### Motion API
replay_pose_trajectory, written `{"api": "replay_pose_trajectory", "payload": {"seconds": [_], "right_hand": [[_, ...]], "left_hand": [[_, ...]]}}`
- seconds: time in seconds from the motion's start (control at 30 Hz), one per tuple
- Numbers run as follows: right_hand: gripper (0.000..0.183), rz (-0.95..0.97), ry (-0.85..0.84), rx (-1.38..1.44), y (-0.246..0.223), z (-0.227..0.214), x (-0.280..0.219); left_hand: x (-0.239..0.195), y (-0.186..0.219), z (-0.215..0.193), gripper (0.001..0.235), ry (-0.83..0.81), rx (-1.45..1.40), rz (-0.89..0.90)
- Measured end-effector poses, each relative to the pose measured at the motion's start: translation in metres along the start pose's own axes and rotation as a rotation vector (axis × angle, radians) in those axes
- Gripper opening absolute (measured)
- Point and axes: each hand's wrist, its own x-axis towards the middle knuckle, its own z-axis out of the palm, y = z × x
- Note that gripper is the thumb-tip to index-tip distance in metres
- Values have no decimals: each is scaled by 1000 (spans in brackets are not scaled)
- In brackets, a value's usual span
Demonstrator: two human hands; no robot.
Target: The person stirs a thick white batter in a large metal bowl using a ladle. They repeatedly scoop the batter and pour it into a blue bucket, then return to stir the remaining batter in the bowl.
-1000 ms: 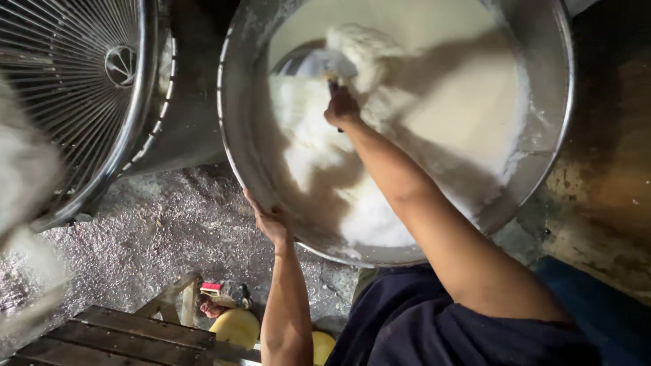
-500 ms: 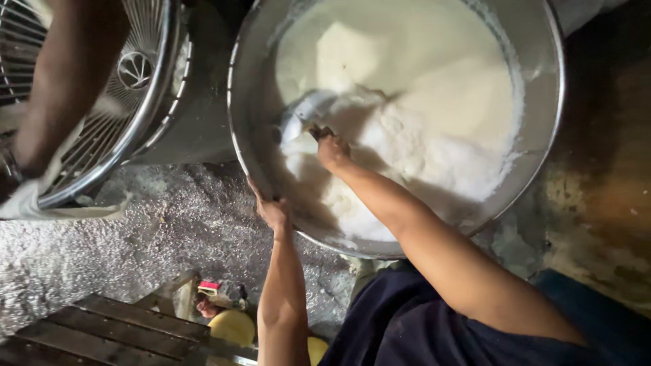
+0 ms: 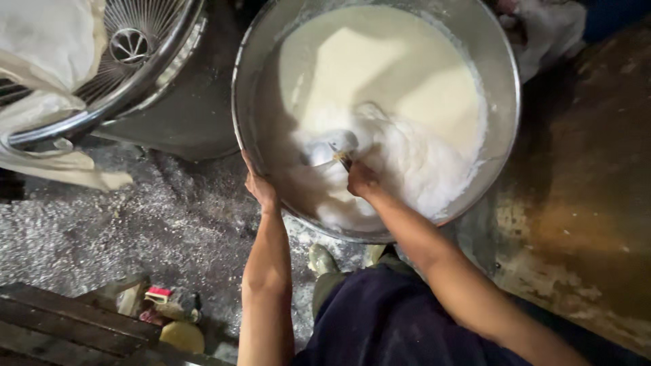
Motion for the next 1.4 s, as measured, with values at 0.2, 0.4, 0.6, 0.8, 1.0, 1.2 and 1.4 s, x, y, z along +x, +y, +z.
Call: {"api": "replay_pose_trajectory", "payload": {"seconds": [0.2, 0.4, 0.6, 0.8, 1.0, 1.2, 1.4], "right_hand": [[43, 192, -4, 50, 42, -30, -52], [44, 187, 48, -59, 109, -48, -99], [41, 263, 35, -124, 181, -74, -140], [39, 255, 90, -265, 219, -131, -188], [32, 312, 144, -367, 240, -202, -242], [22, 418, 132, -520, 211, -296, -328], [31, 684, 62, -715, 181, -390, -408]], "left_hand": [[3, 14, 2, 112, -84, 169, -30], [-1, 34, -13, 113, -109, 155, -42], [1, 29, -9, 111, -116, 131, -22], [3, 28, -8, 112, -123, 138, -38], [2, 38, -16, 112, -143, 129, -51], [2, 51, -27, 108, -176, 257, -122], [-6, 48, -27, 102, -21, 404, 89]]}}
